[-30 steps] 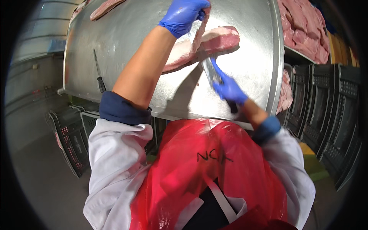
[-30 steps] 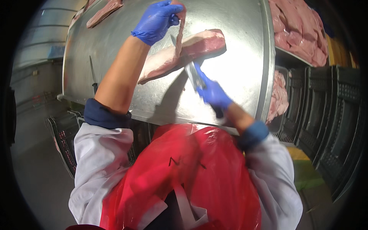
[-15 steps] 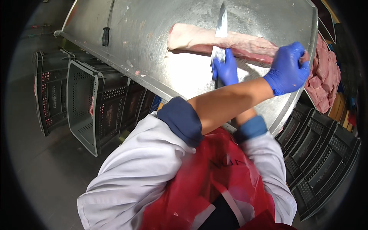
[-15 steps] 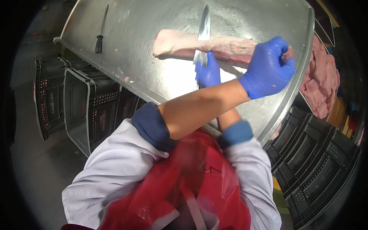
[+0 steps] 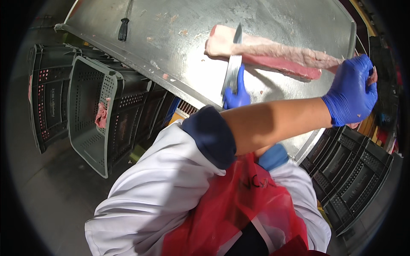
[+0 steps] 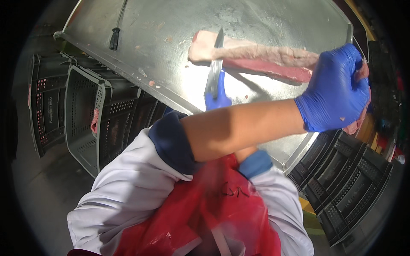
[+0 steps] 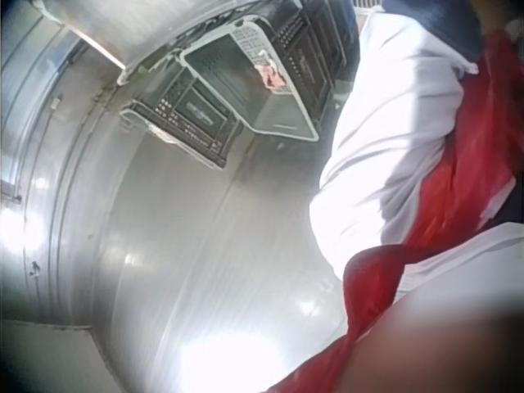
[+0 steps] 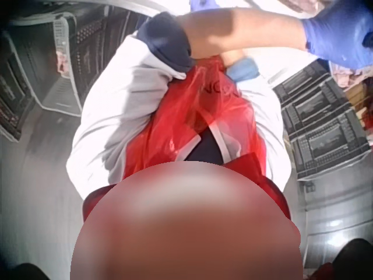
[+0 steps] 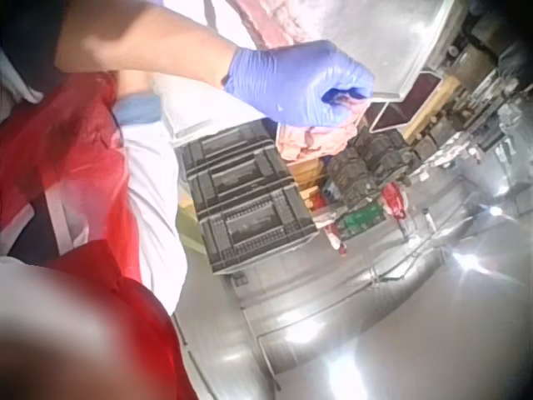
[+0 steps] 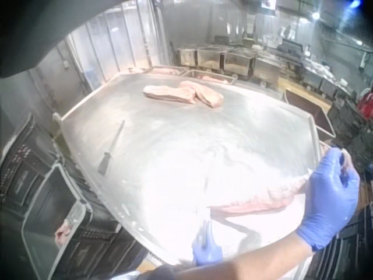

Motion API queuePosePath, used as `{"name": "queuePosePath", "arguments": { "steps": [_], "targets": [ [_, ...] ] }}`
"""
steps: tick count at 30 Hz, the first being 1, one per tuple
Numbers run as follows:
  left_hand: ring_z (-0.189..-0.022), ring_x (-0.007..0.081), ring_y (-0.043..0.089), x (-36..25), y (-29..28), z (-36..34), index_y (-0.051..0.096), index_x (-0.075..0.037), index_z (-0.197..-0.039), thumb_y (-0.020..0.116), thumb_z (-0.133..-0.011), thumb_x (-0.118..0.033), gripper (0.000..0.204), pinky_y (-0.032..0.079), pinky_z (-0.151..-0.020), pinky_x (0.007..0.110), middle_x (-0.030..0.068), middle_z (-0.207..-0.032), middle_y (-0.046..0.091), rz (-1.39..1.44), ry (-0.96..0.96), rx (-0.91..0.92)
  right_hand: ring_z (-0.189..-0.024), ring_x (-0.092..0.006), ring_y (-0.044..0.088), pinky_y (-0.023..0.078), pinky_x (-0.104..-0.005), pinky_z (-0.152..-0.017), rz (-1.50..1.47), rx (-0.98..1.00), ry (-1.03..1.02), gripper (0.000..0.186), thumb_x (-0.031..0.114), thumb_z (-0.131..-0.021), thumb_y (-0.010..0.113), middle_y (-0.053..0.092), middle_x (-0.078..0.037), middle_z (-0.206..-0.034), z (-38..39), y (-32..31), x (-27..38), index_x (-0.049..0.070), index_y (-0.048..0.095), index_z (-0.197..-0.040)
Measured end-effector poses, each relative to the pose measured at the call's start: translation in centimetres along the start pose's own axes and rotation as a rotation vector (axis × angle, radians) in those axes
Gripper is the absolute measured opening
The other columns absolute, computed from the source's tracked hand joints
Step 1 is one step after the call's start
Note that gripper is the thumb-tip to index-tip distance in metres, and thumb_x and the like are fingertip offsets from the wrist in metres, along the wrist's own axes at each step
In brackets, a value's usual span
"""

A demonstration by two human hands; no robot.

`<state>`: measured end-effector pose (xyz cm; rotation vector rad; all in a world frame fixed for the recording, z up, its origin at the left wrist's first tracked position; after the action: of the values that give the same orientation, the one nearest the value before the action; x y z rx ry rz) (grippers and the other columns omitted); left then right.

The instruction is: The person uses a knife to trim and slice large pieces of raw meat on a stainless steel table. They remove fat and connective tissue, then cut the meat into smaller portions, placing the trimmed pieces into a nearby container.

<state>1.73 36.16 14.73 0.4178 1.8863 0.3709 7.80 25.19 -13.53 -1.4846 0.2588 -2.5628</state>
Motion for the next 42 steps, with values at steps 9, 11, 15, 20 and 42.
{"name": "queuePosePath", "arguments": {
  "steps": [9,11,15,20,42],
  "targets": [
    [-0.059,0.0233,0.061,-5.5,-0.2,-0.8,0.051,0.002,-0.076,0.063,-0.079,0.003,0.012,0.046,-0.054,0.034,0.0143,-0.065,0.058,0.064,0.089,-0.002,-0.051,-0.0131,0.055,0.049,-0.0319,-0.047,0.041,-0.077,-0.021,0.085,0.007,-0.093,0.052,0.065,-0.011,-0.078,0.8,5.3,-2.8,0.025,0.005,-0.161],
    [-0.061,0.0259,0.06,-6.1,1.3,-0.5,0.049,0.001,-0.077,0.064,-0.076,0.004,0.015,0.044,-0.056,0.035,0.0149,-0.067,0.057,0.187,0.043,0.043,-0.05,-0.0125,0.054,0.048,-0.0314,-0.045,-0.056,-0.19,-0.365,0.078,0.008,-0.093,0.053,0.062,-0.008,-0.074,0.6,4.8,-2.3,0.02,0.014,-0.16],
    [-0.062,0.0289,0.059,-8.7,1.8,0.9,0.049,0.001,-0.078,0.063,-0.075,0.004,0.015,0.045,-0.058,0.037,0.0157,-0.068,0.057,0.229,0.148,0.085,-0.052,-0.0132,0.055,0.049,-0.031,-0.046,-0.246,0.033,-0.097,0.074,0.01,-0.094,0.055,0.059,-0.006,-0.072,-4.7,5.5,2.5,0.016,0.021,-0.159],
    [-0.064,0.0229,0.06,-10.1,7.2,-0.2,0.051,0.002,-0.083,0.064,-0.077,0.003,0.014,0.047,-0.058,0.034,0.0136,-0.072,0.06,0.287,0.181,0.129,-0.062,-0.0184,0.064,0.053,-0.0338,-0.063,-0.033,-0.008,-0.313,0.09,0.013,-0.089,0.061,0.069,-0.012,-0.084,-2.4,5.7,-1.1,0.02,0.009,-0.162],
    [-0.08,0.0346,0.061,3.0,-28.6,9.7,0.059,-0.003,-0.094,0.068,-0.081,-0.012,0.019,0.05,-0.071,0.044,0.015,-0.086,0.06,-1.325,0.066,0.454,-0.063,-0.0282,0.065,0.054,-0.042,-0.065,0.415,0.168,-0.524,0.079,0.01,-0.087,0.058,0.067,-0.014,-0.073,3.5,-15.9,-1.8,0.031,0.029,-0.156]
  ]
}}
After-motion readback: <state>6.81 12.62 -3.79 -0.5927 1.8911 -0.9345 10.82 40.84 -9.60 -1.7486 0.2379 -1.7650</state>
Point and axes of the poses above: each hand's wrist, its own z-axis away from the middle knuckle, its own y-axis out of the palm, x = y × z, the point moved 10 cm from there along -z, towards the middle knuckle
